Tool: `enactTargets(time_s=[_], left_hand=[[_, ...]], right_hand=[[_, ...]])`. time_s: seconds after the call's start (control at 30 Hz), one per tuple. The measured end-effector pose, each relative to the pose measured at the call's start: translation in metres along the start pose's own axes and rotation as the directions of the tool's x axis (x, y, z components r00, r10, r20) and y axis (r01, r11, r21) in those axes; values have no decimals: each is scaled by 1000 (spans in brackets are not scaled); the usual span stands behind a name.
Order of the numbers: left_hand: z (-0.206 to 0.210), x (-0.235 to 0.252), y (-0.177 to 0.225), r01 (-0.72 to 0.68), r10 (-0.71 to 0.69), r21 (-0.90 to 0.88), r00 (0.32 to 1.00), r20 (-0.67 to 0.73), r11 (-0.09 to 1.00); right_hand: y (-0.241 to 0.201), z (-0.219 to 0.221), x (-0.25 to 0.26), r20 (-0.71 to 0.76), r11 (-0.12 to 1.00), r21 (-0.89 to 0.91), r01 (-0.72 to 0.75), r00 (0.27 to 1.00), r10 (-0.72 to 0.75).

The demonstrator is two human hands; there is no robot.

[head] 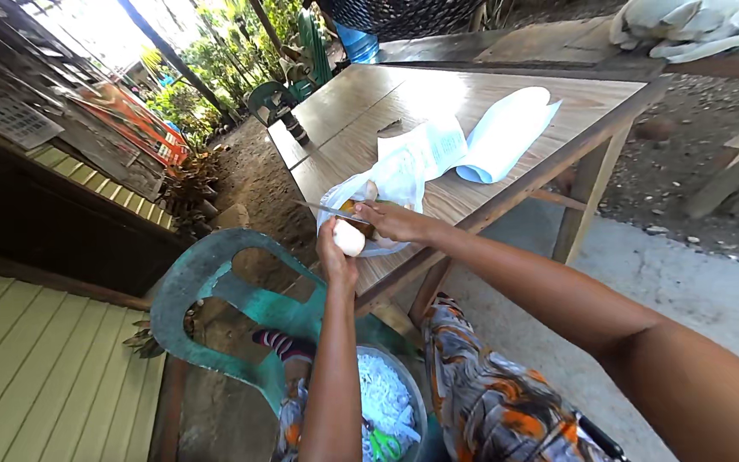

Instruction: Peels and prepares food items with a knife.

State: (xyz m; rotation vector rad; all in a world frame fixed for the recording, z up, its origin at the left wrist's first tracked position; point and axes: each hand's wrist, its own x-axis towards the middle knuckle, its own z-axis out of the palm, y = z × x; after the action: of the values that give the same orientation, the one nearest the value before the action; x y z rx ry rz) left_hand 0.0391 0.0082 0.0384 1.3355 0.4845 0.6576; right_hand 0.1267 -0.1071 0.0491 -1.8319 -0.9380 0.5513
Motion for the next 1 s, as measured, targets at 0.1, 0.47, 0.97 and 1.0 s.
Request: enactTargets(time_s=[0.1,0.47,0.97,1.0], left_hand=[[-6,6,0,32,-35,206,999,9,978],[-6,-2,-2,-43,32,379,999,35,924],[-8,-1,16,142,-142,11,989,-33,990],[-6,-2,20,177,-180,-68,983,-35,982]], right_hand=[[11,-4,2,-28,998,-48,-29,999,28],[11,-17,14,-55,978,-138,-159,987,153],[-1,-18,3,66,955,-226,193,981,-183],[-2,-18,2,41,967,-186,172,985,-167]])
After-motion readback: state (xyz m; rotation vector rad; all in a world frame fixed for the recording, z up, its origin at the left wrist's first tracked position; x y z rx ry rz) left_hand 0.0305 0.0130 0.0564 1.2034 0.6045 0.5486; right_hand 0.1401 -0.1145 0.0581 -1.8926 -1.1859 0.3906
